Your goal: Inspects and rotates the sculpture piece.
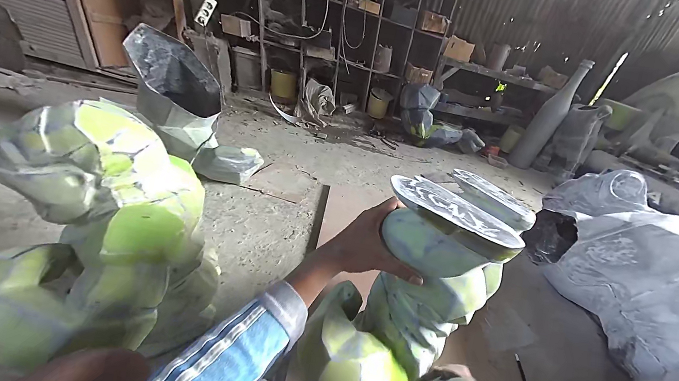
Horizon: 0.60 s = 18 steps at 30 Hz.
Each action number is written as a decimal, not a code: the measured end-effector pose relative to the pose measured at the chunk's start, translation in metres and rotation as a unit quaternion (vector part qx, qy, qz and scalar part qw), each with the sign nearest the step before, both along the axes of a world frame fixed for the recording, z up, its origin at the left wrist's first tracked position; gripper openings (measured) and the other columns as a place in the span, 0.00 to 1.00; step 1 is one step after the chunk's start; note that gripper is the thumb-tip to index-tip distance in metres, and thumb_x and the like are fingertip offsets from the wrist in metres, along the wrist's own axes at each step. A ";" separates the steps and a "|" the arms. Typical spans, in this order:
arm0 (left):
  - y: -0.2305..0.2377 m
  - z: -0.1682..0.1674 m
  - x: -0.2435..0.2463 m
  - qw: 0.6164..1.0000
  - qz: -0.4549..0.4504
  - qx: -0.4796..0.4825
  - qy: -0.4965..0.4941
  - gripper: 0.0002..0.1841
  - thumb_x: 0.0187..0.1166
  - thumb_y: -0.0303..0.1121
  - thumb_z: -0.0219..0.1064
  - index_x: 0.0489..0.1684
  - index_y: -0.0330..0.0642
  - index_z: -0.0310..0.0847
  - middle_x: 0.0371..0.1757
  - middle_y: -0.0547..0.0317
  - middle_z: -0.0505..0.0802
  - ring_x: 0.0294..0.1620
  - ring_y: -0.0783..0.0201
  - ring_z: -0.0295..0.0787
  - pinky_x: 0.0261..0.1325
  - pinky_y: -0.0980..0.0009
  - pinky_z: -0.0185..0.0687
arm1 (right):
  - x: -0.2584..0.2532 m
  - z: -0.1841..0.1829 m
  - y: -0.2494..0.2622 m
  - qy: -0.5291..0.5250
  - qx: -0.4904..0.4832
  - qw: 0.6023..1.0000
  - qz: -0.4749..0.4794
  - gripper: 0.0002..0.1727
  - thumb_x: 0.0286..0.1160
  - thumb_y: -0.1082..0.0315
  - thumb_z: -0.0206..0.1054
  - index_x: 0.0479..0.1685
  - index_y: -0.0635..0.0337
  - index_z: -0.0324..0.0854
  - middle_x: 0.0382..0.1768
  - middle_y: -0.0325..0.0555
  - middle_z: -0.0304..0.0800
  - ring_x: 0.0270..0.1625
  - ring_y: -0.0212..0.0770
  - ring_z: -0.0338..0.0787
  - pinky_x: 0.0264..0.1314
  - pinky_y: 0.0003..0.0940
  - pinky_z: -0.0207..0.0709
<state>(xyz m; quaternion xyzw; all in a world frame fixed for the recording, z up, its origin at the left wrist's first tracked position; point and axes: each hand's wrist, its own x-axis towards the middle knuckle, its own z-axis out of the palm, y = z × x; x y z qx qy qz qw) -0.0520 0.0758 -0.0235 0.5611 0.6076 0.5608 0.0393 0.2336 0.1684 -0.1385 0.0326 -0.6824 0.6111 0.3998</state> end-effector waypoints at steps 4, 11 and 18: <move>0.002 0.000 0.009 0.999 0.039 0.003 0.035 0.46 0.33 0.49 0.96 0.62 0.51 0.80 0.51 0.69 0.94 0.54 0.74 0.92 0.60 0.70 0.92 | -0.015 -0.013 -0.030 0.011 0.010 0.996 0.090 0.13 0.88 0.64 0.61 0.55 0.59 0.89 0.54 0.44 0.91 0.58 0.36 0.88 0.63 0.35 0.83; -0.003 0.000 0.005 0.996 0.065 -0.002 0.057 0.48 0.31 0.51 0.96 0.65 0.53 0.81 0.53 0.71 0.94 0.56 0.76 0.91 0.62 0.70 0.92 | 0.002 0.081 -0.001 0.070 0.055 0.996 -0.015 0.15 0.89 0.58 0.59 0.59 0.52 0.88 0.53 0.41 0.91 0.56 0.36 0.89 0.61 0.36 0.85; -0.003 -0.003 0.002 0.998 0.023 0.009 0.056 0.50 0.31 0.49 0.97 0.67 0.50 0.81 0.55 0.69 0.95 0.59 0.74 0.92 0.66 0.66 0.91 | 0.003 0.240 0.050 0.052 0.446 0.880 -0.153 0.13 0.86 0.65 0.59 0.59 0.51 0.88 0.55 0.33 0.88 0.58 0.32 0.88 0.60 0.32 0.87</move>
